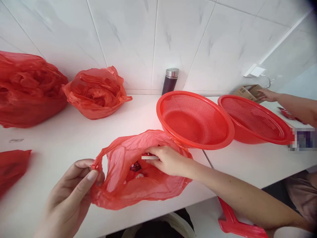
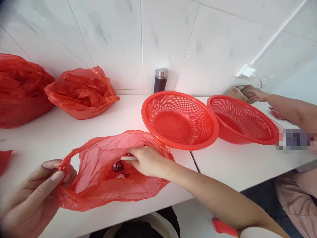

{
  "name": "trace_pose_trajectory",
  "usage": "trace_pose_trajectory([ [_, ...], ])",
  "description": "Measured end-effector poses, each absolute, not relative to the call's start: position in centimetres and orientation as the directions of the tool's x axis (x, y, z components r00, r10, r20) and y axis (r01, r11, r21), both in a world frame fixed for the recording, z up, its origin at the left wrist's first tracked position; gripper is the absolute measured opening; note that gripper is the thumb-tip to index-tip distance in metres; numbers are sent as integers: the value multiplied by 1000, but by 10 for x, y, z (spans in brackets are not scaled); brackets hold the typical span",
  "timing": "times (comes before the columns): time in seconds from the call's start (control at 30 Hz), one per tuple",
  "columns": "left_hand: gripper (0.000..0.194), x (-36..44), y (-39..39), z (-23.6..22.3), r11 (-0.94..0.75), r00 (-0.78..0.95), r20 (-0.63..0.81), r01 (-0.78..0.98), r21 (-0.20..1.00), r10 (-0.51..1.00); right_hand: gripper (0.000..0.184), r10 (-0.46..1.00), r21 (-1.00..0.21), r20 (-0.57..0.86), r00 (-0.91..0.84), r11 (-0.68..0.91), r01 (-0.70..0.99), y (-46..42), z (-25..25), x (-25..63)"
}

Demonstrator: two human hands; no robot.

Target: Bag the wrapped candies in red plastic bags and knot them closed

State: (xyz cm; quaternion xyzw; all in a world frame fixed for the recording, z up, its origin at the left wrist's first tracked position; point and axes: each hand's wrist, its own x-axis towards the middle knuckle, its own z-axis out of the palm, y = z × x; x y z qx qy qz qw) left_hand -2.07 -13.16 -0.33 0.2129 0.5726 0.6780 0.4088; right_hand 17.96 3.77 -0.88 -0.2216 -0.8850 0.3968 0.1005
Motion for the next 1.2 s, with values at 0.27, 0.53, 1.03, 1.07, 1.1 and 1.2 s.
trace_pose_trajectory([
  [0.27, 27, -21, -130, -1, -7, -595, -194, -319, 948, 780, 26, 451, -959, -263, -853, -220, 180, 44, -8, 183],
  [0.53, 32, -7, -124, 2, 56, -580, -136, -153, 987, 803, 20, 596, -969, -156, -788, -246, 6, 25, 1, 182],
  [1.03, 26, 10, -108, 3, 250, -123, -232, 160, 955, 965, 32, 588, -999, -33, -808, 15, 52, 14, 8, 183],
  [1.07, 24, 8, -108, 2, 247, -107, -230, 197, 949, 967, 34, 578, -998, -36, -815, 27, 63, 15, 9, 185],
  [1.1, 23, 8, -107, 1, 244, -102, -226, 228, 942, 969, 36, 568, -997, -39, -822, 34, 70, 17, 10, 187],
  [1.2, 26, 7, -106, -1, 245, -91, -228, 286, 926, 969, 34, 534, -995, -49, -844, 45, 87, 21, 12, 191],
])
